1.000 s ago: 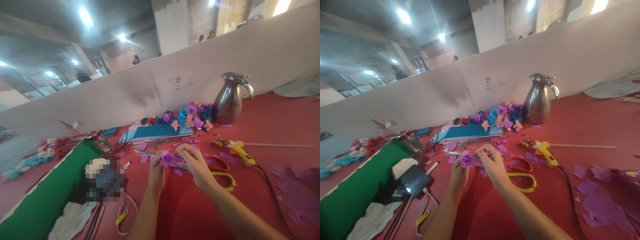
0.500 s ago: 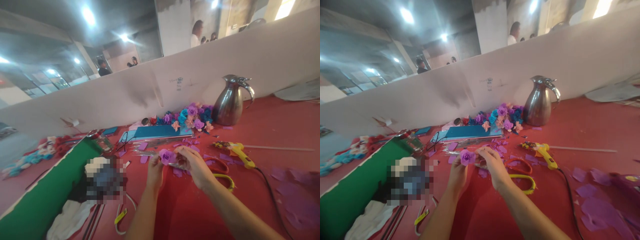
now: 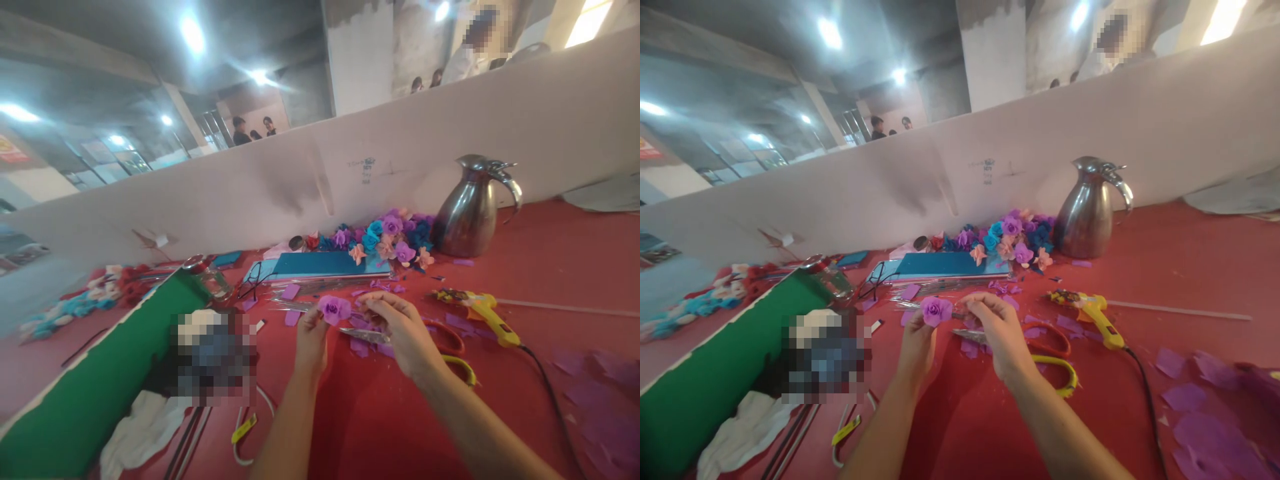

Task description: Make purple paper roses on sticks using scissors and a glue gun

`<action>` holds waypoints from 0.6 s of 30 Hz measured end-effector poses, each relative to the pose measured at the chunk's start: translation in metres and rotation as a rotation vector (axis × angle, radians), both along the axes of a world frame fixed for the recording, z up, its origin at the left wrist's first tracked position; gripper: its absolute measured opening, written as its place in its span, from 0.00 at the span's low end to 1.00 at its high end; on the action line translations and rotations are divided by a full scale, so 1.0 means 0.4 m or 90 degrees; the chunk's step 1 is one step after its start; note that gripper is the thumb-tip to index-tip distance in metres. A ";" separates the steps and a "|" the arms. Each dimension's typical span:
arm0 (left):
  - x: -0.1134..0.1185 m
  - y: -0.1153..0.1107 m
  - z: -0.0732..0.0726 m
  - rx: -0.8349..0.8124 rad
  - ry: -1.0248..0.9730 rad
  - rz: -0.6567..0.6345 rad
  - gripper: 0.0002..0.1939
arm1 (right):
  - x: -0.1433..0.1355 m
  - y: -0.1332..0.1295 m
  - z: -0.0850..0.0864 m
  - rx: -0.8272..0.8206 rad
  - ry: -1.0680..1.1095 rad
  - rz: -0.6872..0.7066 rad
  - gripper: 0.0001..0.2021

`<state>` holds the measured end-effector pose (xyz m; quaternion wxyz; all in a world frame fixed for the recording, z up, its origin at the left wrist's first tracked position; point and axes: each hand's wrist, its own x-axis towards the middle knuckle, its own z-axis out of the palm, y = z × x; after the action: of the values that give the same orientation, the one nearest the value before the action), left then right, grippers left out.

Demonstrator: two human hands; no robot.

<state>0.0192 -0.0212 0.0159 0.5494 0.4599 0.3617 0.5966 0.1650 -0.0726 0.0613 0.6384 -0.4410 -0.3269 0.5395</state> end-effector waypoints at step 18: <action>-0.058 0.036 0.014 -0.008 -0.072 0.202 0.07 | 0.220 -0.075 -0.188 0.014 -1.053 0.170 0.30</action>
<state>-0.0040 -0.0068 0.0216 0.4708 0.3595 0.4021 0.6982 0.2531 -0.1025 -0.0141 0.1280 -0.6459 -0.7445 0.1098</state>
